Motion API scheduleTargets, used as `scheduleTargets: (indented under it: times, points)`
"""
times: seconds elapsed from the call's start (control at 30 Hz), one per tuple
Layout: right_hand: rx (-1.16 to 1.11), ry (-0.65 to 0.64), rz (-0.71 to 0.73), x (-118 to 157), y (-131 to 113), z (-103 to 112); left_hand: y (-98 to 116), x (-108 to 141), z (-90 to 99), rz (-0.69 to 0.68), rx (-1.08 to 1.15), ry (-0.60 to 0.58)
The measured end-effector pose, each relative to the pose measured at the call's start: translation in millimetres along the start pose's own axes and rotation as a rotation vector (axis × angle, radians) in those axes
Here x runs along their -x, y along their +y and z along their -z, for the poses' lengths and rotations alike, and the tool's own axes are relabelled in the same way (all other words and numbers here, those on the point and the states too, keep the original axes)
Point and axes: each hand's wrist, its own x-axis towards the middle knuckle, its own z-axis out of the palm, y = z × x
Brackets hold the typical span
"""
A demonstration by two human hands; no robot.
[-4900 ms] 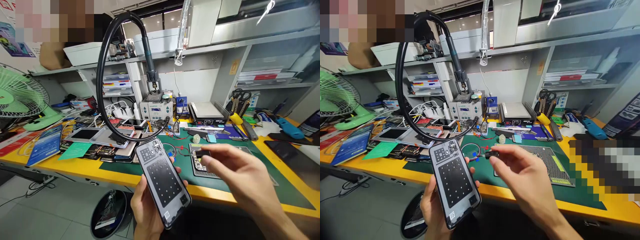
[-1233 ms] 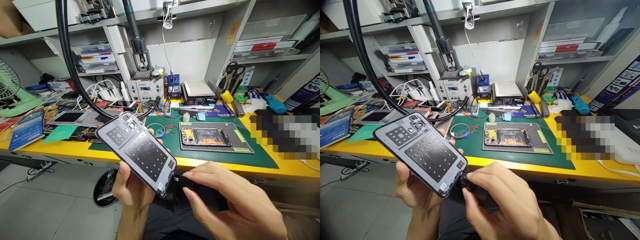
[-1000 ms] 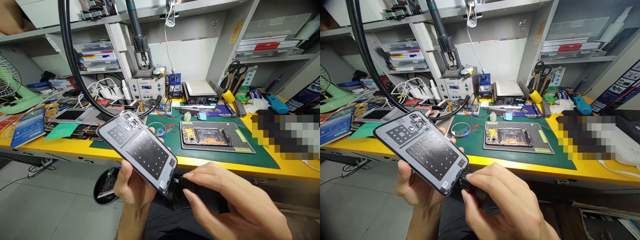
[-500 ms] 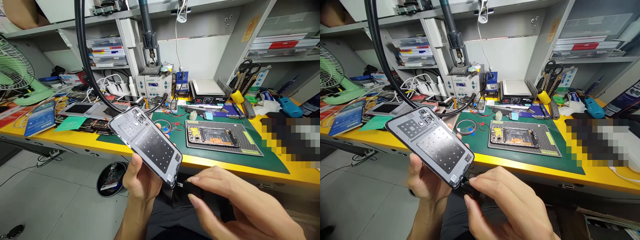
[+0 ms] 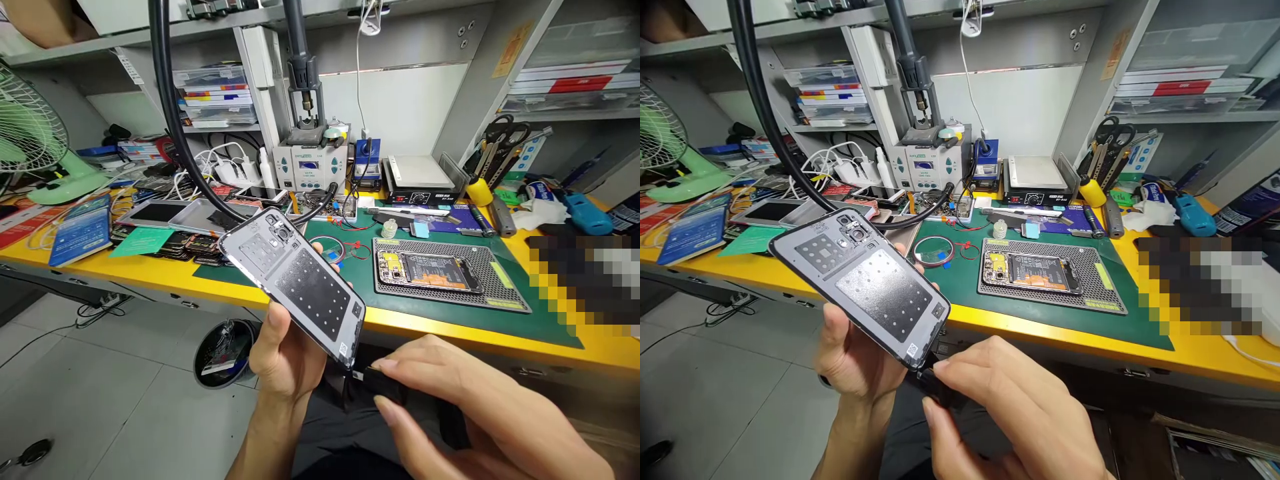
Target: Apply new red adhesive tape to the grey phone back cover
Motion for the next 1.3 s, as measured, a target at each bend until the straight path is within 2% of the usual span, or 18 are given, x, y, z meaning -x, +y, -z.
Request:
scheduleTargets:
  times: [0.13, 0.27, 0.4, 0.5, 0.63, 0.73, 0.8, 0.9, 0.93, 1.0, 1.07, 1.2, 1.3]
  points:
    - [-0.026, 0.01, -0.002, 5, 1, -3, -1, 0, 0.1, -0.012, -0.019, 0.0]
    - [-0.026, 0.072, -0.084, 7, 0, -4, -1, -1, -0.3, -0.009, -0.023, 0.011]
    - [-0.059, 0.017, -0.05, 5, 1, 0, 2, 0, 0.8, 0.027, -0.023, -0.007]
    - [-0.08, -0.021, -0.097, 3, 3, 0, 3, 2, 2.7, 0.086, -0.029, -0.047]
    - [-0.132, 0.035, -0.156, -3, 0, 0, 1, 3, 5.8, 0.154, -0.029, -0.08]
    - [-0.132, 0.116, -0.253, -8, 4, 9, 1, 5, 9.8, 0.177, 0.024, -0.079]
    - [-0.083, 0.2, -0.35, -12, 18, 22, 4, 6, 14.3, 0.221, 0.067, -0.045]
    - [0.097, 0.363, -0.508, -23, 55, 47, 13, 7, 25.1, 0.322, 0.138, 0.025]
    - [0.14, 0.374, -0.546, -29, 69, 54, 16, 7, 29.6, 0.352, 0.168, 0.034]
    - [0.162, 0.328, -0.558, -45, 93, 65, 18, 7, 38.8, 0.426, 0.227, 0.019]
    - [0.174, 0.25, -0.545, -68, 111, 68, 15, 6, 47.0, 0.473, 0.263, -0.049]
    - [0.236, 0.071, -0.522, -121, 137, 58, 2, 5, 57.2, 0.452, 0.266, -0.251]
    - [0.3, -0.053, -0.516, -150, 153, 50, -1, 6, 60.7, 0.501, 0.276, -0.345]
